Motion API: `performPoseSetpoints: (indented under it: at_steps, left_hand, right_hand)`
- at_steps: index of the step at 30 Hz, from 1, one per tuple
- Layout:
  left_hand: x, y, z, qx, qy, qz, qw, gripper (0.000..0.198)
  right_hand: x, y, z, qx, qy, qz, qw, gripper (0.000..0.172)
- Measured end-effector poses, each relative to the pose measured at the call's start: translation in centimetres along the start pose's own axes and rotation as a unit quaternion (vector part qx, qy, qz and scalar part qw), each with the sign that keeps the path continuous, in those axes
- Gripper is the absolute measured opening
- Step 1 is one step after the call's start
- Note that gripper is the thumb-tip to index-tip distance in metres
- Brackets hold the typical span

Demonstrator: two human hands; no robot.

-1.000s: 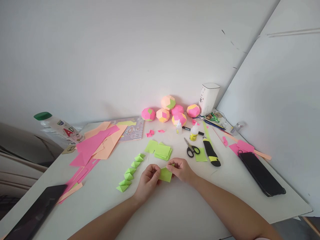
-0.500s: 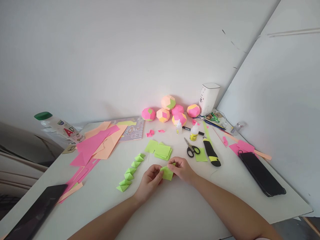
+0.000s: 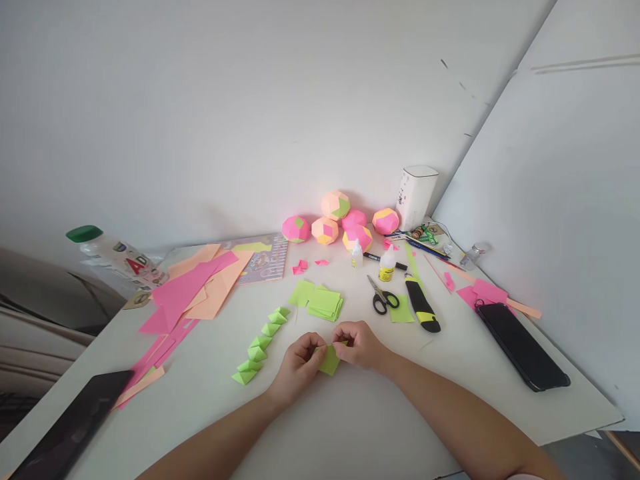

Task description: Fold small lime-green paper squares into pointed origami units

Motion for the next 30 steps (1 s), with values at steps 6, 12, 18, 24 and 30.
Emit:
performPoseSetpoints:
  at_steps: [6, 12, 18, 24, 30]
  left_hand:
    - [0.24, -0.01, 0.12, 0.016, -0.037, -0.025, 0.999, 0.024]
    - [0.28, -0.04, -0.06, 0.041, -0.096, -0.033, 0.994, 0.03]
    - [0.18, -0.03, -0.14, 0.055, -0.13, -0.026, 0.99, 0.03]
    - [0.11, -0.06, -0.3, 0.057, -0.102, -0.024, 0.993, 0.031]
    - [0.15, 0.02, 0.12, 0.047, -0.063, -0.023, 0.997, 0.027]
  right_hand:
    - [0.27, 0.19, -0.34, -0.043, 0.085, -0.008, 0.995, 0.004]
    - [0.49, 0.33, -0.25, -0.06, 0.125, -0.024, 0.99, 0.007]
    - [0.53, 0.31, 0.1, -0.048, 0.16, -0.023, 0.986, 0.016]
    - [0.2, 0.27, -0.13, -0.043, 0.114, -0.015, 0.992, 0.024]
    - [0.3, 0.25, -0.22, -0.046, 0.1, -0.014, 0.994, 0.023]
Point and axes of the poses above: each hand's wrist, its own y-axis towards the middle knuckle, its own x-axis out of the back of the hand, z = x × y, the point moved 2 cm from there along y, towards the middle knuckle, and after that the axes turned 12 degrees about -z, right-handed, at the moved point
